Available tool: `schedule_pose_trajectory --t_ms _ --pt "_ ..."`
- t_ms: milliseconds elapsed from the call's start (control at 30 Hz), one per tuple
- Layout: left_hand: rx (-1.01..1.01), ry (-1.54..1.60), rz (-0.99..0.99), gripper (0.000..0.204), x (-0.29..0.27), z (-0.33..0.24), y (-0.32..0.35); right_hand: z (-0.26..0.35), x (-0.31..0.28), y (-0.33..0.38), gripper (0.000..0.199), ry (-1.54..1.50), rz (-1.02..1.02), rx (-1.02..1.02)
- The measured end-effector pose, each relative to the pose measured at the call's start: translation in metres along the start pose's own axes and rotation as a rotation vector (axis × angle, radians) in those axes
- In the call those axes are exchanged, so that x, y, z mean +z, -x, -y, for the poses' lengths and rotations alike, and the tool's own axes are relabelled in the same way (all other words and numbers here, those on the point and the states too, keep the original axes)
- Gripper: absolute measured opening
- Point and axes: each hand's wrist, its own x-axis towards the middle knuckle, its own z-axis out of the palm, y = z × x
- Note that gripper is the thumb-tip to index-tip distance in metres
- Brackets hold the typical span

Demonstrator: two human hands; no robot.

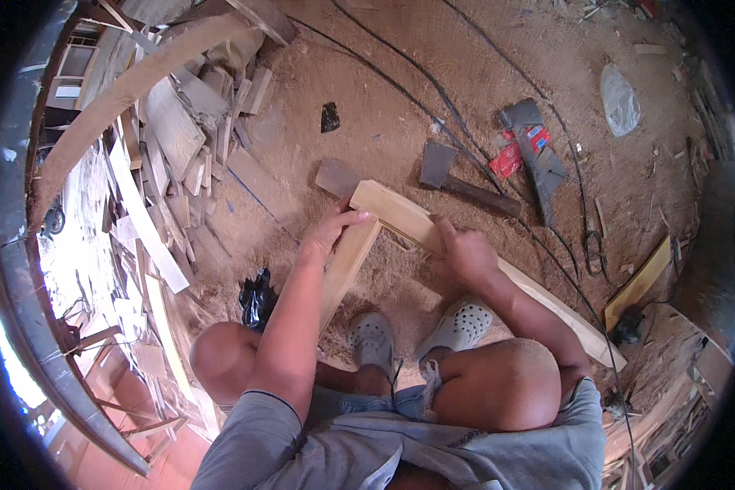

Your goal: The person assembles a wooden frame by hammering nails into wooden pieces using a hatchet and fitting wooden boards together by hand.

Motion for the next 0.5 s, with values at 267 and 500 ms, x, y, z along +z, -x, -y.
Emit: schedule_pose_trajectory --t_ms 267,500 --pt "-0.132 -0.046 -0.024 0.081 0.018 -0.021 0.018 0.008 -0.011 0.01 0.087 -0.042 0.005 0.005" --pt "-0.084 -0.075 -0.107 0.089 0.022 -0.02 0.019 0.007 -0.016 0.014 0.083 -0.044 0.0 -0.043"
